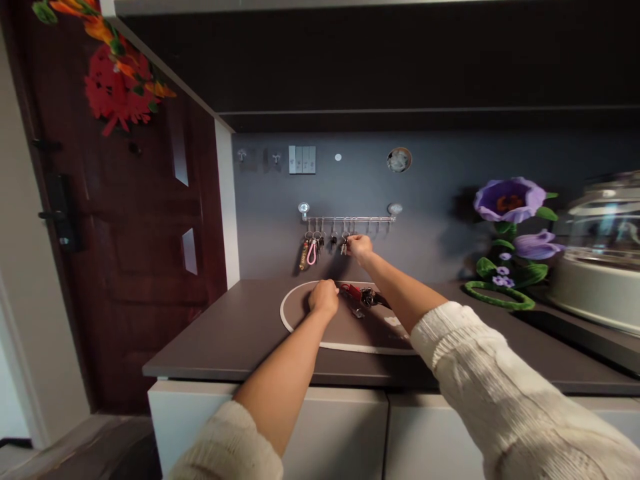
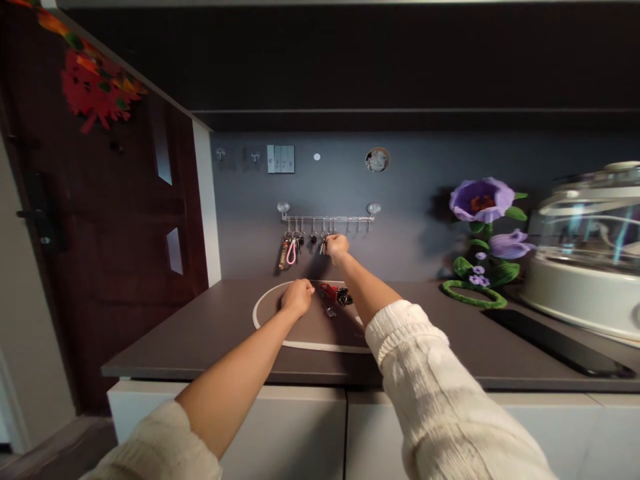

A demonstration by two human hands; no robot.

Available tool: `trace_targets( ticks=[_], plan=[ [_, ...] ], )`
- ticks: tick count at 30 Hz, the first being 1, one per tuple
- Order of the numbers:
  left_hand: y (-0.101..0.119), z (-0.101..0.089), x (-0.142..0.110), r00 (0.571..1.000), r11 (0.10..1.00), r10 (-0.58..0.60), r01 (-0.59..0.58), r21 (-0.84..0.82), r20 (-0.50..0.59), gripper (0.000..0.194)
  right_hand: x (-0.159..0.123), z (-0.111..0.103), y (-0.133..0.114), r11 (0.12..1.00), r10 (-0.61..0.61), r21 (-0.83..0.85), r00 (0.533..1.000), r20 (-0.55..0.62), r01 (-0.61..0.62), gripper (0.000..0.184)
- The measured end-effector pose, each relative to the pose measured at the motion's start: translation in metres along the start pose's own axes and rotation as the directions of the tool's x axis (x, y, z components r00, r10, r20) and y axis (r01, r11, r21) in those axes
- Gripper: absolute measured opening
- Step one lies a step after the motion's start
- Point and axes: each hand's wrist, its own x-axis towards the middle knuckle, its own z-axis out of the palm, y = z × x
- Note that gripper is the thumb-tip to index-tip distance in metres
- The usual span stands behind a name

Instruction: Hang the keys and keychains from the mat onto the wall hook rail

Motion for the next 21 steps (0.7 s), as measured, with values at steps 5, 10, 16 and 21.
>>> trace_targets(
  ticks=[5,10,16,21],
  plan=[
    [-0.006,0.004,0.003,1.0,0.999,0.017,-0.017,-0.038,0.0,0.012,-0.012,-0.003,-0.007,0.977,0.168,0.13,0.985,0.04,-0.172,0.014],
    [-0.011,0.009,0.007,0.999,0.975,0.047,-0.046,-0.218,0.0,0.006,-0.028,-0.013,-0.015,0.946,0.234,0.215,0.97,0.066,-0.242,0.017],
    [-0.007,0.004,0.004,0.989,0.831,0.128,-0.069,-0.552,0.069,0.006,-0.046,-0.029,-0.022,0.943,0.239,0.219,0.967,0.084,-0.252,0.016],
    [-0.003,-0.006,-0.003,0.969,0.782,0.181,-0.038,-0.622,0.169,0.014,-0.064,-0.043,-0.022,0.956,0.214,0.184,0.971,0.102,-0.23,0.009]
  ],
)
